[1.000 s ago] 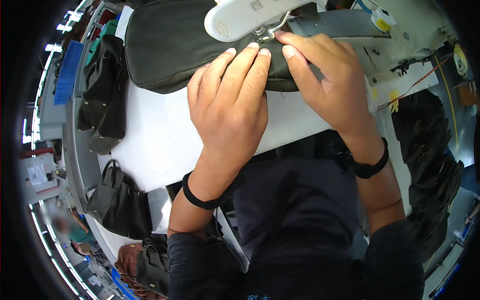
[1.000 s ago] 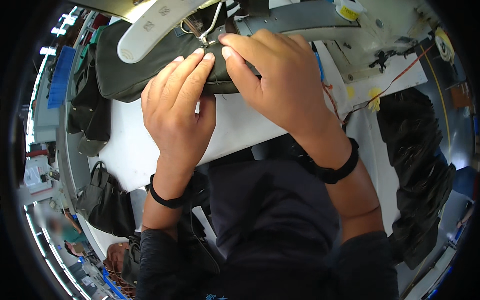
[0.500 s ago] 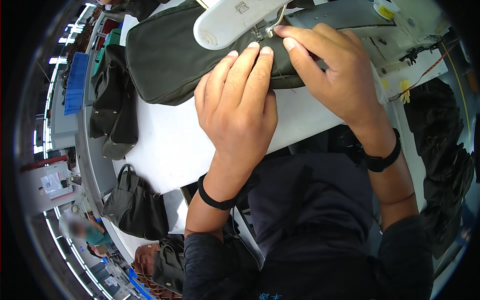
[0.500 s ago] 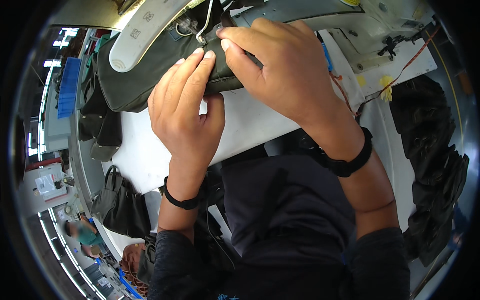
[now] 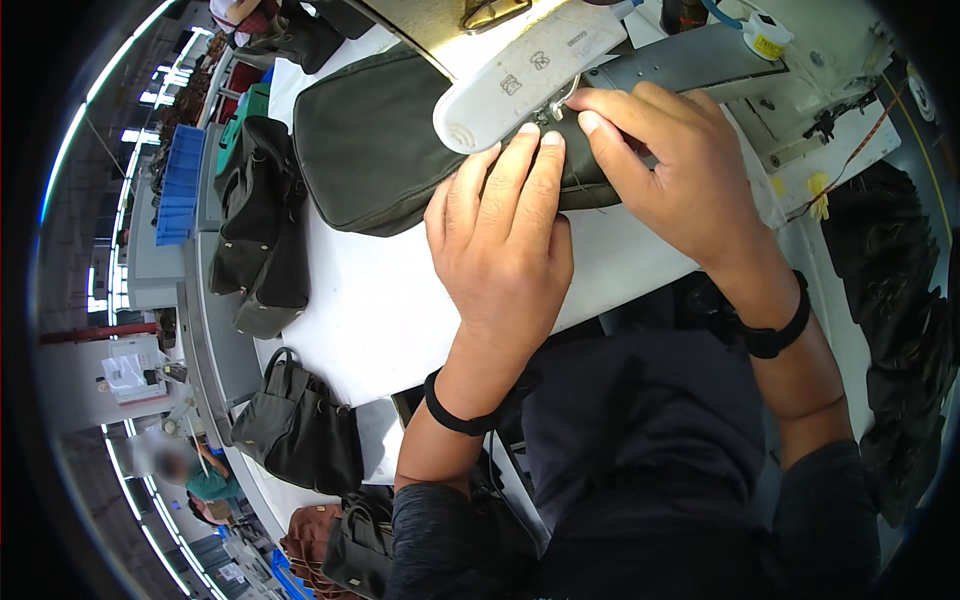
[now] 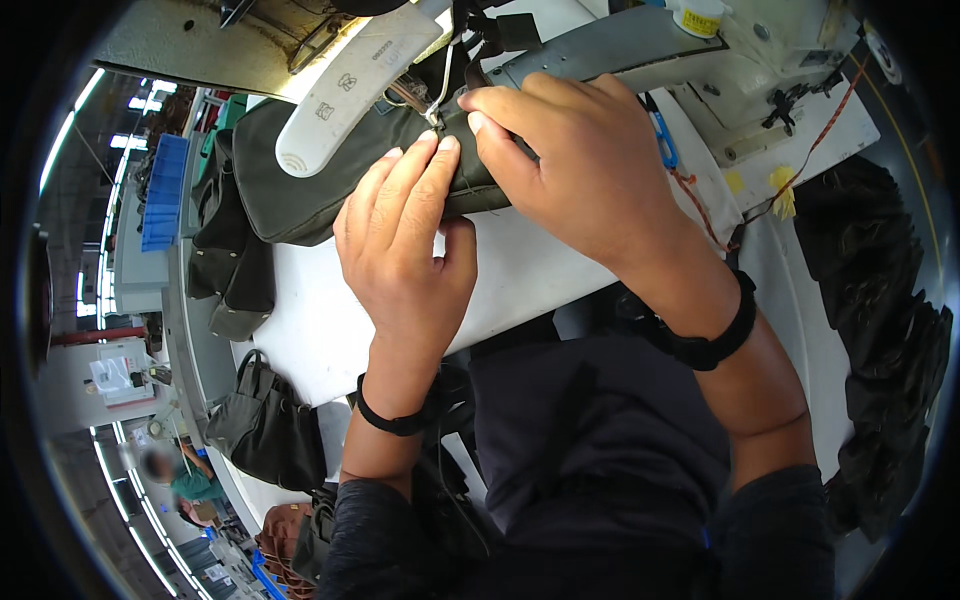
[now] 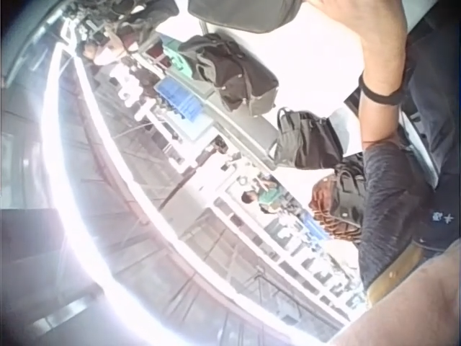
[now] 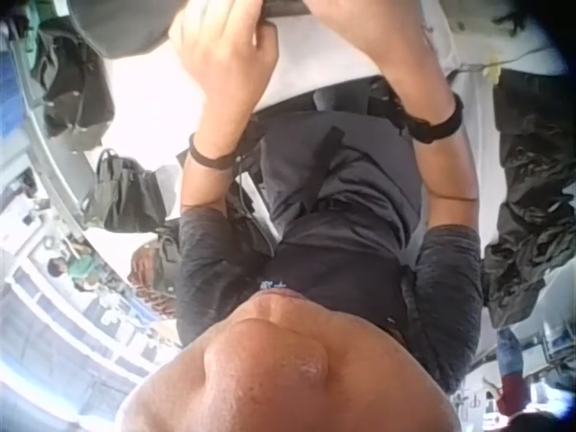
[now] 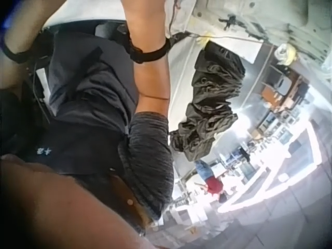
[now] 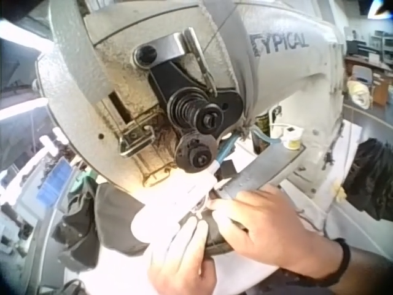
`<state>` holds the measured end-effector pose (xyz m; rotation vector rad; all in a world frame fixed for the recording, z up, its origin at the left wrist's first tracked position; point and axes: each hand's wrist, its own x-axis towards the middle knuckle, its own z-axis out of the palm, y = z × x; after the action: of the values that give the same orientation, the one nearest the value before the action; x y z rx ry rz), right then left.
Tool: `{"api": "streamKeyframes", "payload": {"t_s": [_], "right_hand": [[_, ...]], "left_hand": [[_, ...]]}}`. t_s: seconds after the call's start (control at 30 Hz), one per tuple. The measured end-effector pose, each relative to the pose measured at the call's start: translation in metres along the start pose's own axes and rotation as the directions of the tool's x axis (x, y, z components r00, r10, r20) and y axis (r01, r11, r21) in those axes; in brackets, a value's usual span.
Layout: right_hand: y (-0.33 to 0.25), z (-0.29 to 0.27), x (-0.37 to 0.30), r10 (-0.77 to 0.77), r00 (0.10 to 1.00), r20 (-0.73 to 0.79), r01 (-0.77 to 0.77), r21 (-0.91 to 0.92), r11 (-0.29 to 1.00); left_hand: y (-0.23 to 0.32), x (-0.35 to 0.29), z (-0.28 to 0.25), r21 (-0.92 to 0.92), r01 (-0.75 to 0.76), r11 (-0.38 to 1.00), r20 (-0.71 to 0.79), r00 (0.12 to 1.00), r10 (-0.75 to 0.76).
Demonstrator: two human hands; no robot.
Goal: Using an industrial sewing machine to construct fabric/canvas bags, including sewing zippers and handles.
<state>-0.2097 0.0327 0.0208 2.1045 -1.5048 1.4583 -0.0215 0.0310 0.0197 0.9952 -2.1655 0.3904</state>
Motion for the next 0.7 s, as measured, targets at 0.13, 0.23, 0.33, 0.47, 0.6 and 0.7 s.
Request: {"api": "streamKeyframes", "payload": {"t_s": [0.13,0.23,0.33,0.47,0.6,0.7], "right_hand": [[-0.002,-0.005,-0.001,0.083,0.991,0.108,-0.082,-0.016,0.996],[-0.004,-0.005,-0.004,0.152,0.980,0.125,-0.159,0.041,0.986],[-0.009,-0.004,-0.005,0.202,0.972,0.119,-0.211,0.069,0.975],[-0.016,-0.007,-0.004,0.294,0.939,0.176,-0.310,0.071,0.948],[-0.018,-0.005,-0.007,0.307,0.938,0.164,-0.330,0.137,0.934],[-0.016,-0.001,-0.011,0.279,0.956,0.085,-0.291,0.197,0.936]], "left_hand": [[-0.001,0.001,0.001,0.026,-0.008,1.000,-0.004,1.000,0.008],[-0.001,-0.001,0.002,0.022,-0.028,0.999,-0.017,0.999,0.028],[-0.002,-0.003,0.003,-0.004,-0.030,1.000,-0.015,0.999,0.030],[-0.003,0.000,0.001,0.004,-0.051,0.999,-0.024,0.998,0.051],[0.015,-0.003,-0.013,0.130,-0.030,0.991,-0.005,1.000,0.031],[0.035,-0.016,-0.037,-0.012,0.077,0.997,0.114,0.991,-0.075]]}}
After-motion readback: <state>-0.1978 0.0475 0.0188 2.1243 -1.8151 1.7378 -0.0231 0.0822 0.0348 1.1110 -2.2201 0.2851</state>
